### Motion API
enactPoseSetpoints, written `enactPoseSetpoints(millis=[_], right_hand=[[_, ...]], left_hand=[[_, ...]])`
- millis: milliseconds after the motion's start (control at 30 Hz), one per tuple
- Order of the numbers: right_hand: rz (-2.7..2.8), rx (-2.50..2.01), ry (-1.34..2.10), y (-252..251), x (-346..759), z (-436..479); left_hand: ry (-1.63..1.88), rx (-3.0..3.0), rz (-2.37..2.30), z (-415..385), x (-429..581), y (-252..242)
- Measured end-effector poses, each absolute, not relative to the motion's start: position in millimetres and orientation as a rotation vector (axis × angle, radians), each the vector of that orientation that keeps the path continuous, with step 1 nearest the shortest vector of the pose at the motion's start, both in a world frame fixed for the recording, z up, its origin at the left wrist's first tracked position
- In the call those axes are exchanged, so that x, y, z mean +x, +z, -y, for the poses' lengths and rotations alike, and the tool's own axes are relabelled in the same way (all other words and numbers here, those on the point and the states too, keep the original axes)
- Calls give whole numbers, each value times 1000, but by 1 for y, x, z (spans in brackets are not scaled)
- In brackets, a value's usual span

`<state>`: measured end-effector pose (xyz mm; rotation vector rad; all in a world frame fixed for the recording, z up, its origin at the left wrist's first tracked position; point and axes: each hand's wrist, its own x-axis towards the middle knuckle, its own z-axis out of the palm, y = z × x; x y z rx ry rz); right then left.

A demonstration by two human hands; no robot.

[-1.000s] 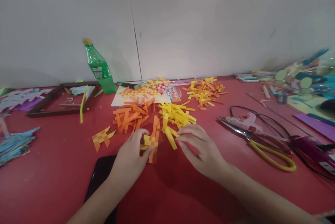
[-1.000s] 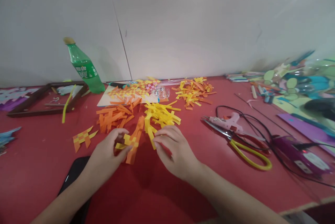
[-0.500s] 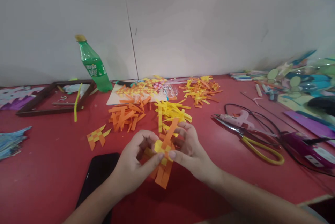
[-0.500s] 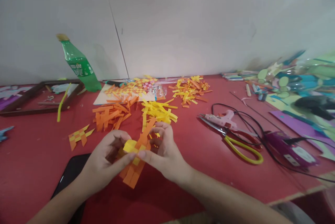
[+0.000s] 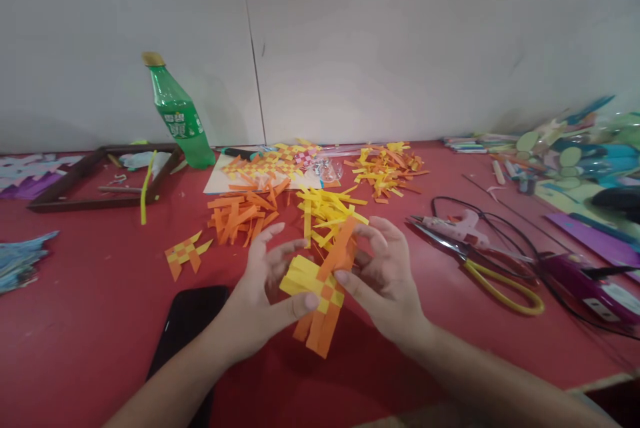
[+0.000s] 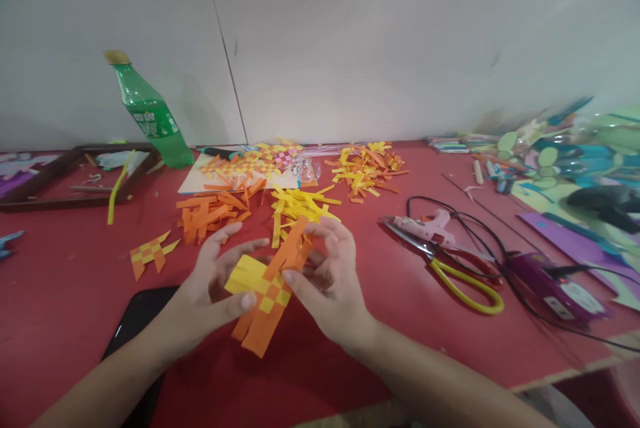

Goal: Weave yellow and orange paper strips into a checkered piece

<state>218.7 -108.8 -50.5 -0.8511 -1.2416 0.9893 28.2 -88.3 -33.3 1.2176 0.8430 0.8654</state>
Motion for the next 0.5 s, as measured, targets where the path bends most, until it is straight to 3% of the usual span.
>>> enactPoseSetpoints(millis=[167, 500], right_hand=[[1401, -859, 842, -50, 219, 113], [1562, -953, 727, -50, 226, 113]], left_hand=[[690, 935, -829, 87, 29, -27], [835, 1103, -910, 86, 31, -29]])
